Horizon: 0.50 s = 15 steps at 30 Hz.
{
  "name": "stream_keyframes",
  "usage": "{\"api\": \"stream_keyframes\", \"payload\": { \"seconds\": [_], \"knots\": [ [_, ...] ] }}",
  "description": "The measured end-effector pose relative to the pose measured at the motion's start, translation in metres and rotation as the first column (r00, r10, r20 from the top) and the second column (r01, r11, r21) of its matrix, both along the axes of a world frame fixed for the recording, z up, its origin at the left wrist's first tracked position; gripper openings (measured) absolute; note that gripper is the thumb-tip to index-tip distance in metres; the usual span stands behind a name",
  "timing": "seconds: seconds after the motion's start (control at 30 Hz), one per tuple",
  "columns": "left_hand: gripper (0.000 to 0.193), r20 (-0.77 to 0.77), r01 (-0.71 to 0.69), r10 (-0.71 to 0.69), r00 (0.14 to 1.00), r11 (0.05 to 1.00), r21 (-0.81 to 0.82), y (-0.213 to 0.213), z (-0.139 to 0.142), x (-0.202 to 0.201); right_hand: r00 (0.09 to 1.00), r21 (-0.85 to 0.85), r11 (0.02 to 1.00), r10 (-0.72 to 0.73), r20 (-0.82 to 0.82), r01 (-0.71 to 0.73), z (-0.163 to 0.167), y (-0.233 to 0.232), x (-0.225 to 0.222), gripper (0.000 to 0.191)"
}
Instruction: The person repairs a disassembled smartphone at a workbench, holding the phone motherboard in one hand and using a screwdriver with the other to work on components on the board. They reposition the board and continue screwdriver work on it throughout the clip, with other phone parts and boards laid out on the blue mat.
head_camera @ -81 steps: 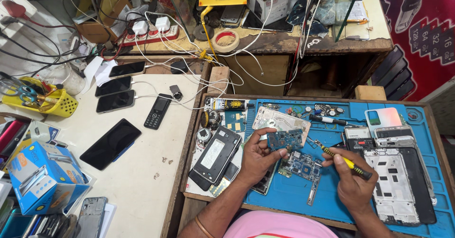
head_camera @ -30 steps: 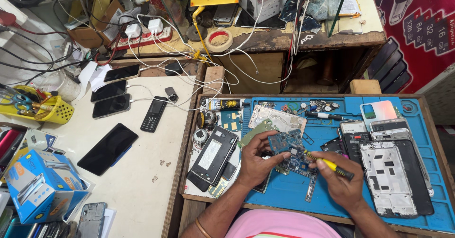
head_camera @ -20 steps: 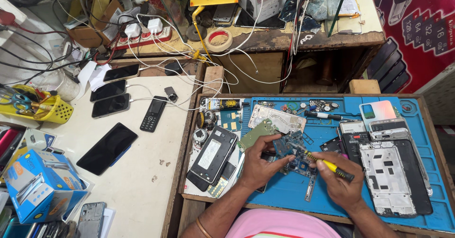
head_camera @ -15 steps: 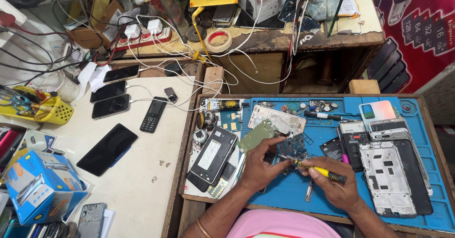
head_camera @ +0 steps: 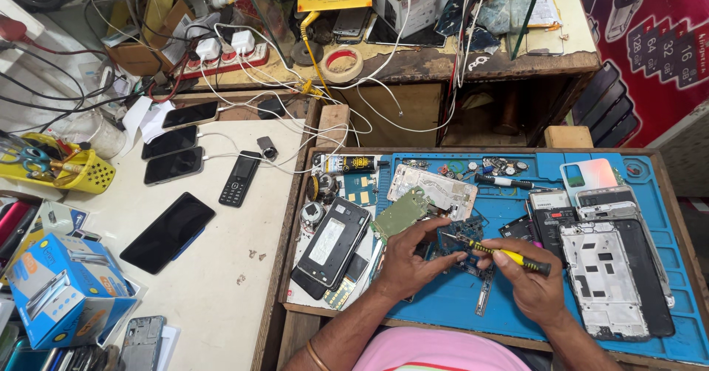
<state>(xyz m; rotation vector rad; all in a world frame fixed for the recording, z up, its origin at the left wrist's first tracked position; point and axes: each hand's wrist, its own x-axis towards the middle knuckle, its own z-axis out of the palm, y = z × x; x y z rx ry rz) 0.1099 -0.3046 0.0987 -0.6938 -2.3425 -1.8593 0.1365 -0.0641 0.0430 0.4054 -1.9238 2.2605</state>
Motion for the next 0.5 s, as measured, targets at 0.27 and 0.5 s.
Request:
{"api": "stream_keyframes", "payload": {
  "seconds": [0.27,0.5],
  "knots": [
    [0.06,-0.046,-0.06,0.06,0.997,0.998,-0.006,-0.0017,0.0039,-0.0028,0.999,0.006,1.0,0.029,0.017,-0.029,0.0006,-0.0001,-0.0005,0.025],
    [0.058,0.017,-0.067,0.067,0.998,0.998,0.006,-0.0019,-0.002,-0.0043,1.0,0.027,1.0,-0.008,0.007,0.007,0.0051,-0.0002,-0.0011,0.024]
  ]
}}
